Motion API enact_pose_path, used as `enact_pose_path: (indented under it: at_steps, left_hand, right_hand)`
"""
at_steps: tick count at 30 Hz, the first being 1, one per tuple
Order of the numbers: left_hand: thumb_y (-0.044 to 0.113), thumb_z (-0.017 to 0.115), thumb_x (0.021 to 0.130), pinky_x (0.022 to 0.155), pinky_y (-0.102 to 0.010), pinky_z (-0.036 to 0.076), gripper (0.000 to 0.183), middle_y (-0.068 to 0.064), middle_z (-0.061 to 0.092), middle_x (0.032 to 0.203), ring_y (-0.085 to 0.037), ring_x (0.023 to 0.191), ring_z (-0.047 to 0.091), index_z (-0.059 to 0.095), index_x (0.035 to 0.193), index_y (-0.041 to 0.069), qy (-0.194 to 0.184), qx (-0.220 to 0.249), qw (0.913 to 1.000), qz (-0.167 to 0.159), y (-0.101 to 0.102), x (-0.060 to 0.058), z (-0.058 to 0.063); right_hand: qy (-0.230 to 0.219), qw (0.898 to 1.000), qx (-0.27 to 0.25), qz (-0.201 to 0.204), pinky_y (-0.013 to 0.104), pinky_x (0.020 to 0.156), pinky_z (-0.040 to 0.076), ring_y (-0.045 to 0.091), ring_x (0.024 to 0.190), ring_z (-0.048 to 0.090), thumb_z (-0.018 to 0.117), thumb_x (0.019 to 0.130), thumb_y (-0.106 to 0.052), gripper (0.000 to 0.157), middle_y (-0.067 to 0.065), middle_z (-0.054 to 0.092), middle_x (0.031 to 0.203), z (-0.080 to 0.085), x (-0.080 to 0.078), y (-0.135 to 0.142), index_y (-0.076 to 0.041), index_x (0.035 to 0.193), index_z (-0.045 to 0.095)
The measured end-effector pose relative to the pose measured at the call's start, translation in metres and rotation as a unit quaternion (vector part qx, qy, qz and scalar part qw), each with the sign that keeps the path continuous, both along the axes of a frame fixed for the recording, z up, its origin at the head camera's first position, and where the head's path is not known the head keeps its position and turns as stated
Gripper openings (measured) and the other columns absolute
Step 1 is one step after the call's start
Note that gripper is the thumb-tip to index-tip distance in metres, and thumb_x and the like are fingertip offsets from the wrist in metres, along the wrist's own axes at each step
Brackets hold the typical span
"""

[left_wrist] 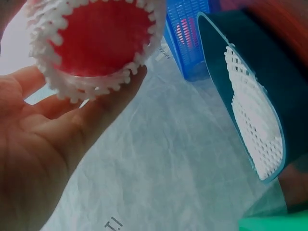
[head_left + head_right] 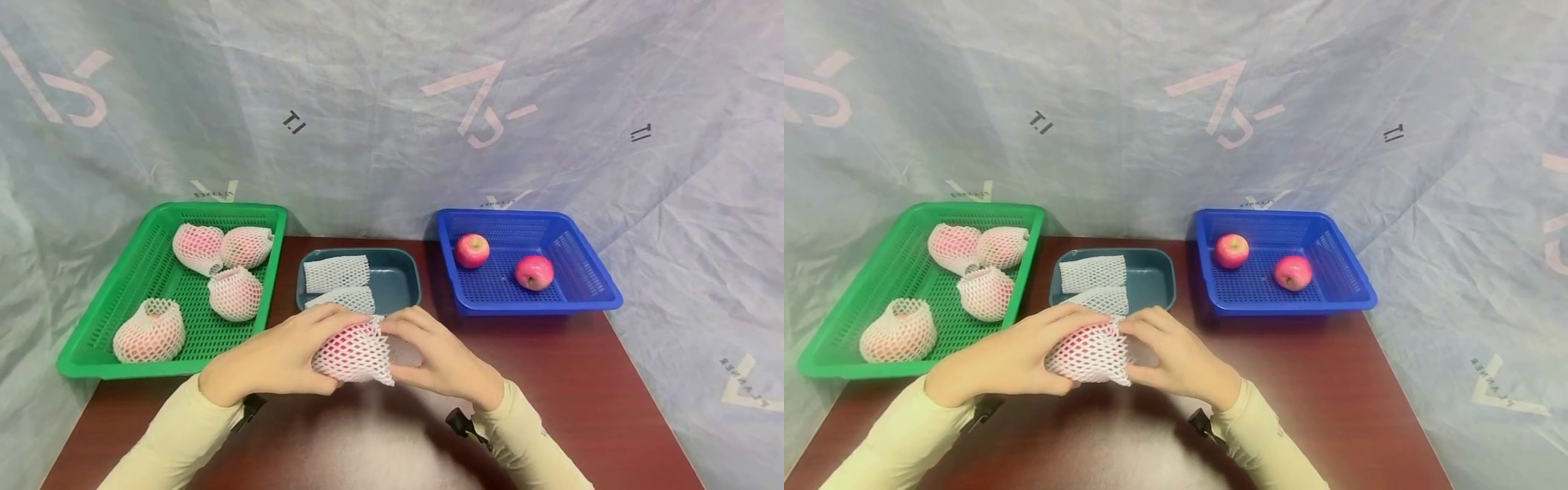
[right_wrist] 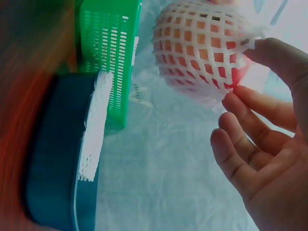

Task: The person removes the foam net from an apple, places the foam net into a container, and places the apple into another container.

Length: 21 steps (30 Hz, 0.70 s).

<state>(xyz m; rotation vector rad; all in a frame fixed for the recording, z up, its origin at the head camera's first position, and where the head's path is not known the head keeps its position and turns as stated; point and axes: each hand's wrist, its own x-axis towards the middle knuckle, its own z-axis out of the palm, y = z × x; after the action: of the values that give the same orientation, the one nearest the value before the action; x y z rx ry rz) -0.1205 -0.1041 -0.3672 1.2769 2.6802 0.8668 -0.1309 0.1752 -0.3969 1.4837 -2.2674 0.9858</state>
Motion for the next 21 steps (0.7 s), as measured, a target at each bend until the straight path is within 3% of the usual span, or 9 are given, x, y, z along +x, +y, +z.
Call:
enact_pose_path:
  at_steps: [4,9,17,21]
  left_hand:
    - [0.029,0.083,0.071,0.097,-0.042,0.049,0.092,-0.003,0.052,0.139,-0.016,0.123,0.051,0.041,0.152,0.015,-0.009,0.006,0.9999,-0.008,0.004,-0.002,-0.001]
    - [0.028,0.083,0.071,0.098,-0.043,0.048,0.092,-0.007,0.056,0.135,-0.018,0.122,0.053,0.041,0.15,0.007,0.008,0.033,0.9991,-0.026,0.008,-0.002,0.0]
    - [0.029,0.083,0.077,0.101,-0.042,0.047,0.082,0.001,0.054,0.14,-0.015,0.126,0.051,0.046,0.149,0.013,-0.004,0.069,0.9969,-0.037,0.005,-0.002,-0.003]
    - [0.026,0.079,0.085,0.098,-0.039,0.049,0.065,0.005,0.056,0.137,-0.013,0.122,0.054,0.053,0.144,0.017,0.005,0.089,0.9957,-0.026,-0.002,-0.002,-0.006]
  right_hand:
    - [-0.013,1.0,0.019,-0.011,0.031,0.102,0.041,0.017,0.121,0.05,0.078,0.084,-0.029,0.059,0.003,0.055,0.129,-0.002,0.001,-0.001,-0.006,0.134,0.056]
    - [-0.023,0.998,0.046,-0.031,0.032,0.102,0.041,0.016,0.12,0.05,0.083,0.076,-0.039,0.071,0.001,0.057,0.128,-0.002,0.0,-0.003,-0.008,0.135,0.055]
    - [-0.021,0.999,0.007,-0.04,0.029,0.096,0.045,0.015,0.109,0.055,0.088,0.064,-0.041,0.076,0.001,0.06,0.117,-0.006,-0.004,-0.003,-0.008,0.126,0.059]
    - [-0.041,0.998,-0.027,-0.041,0.03,0.092,0.047,0.016,0.108,0.055,0.089,0.062,-0.033,0.076,0.002,0.061,0.117,-0.009,-0.004,0.003,-0.006,0.127,0.058]
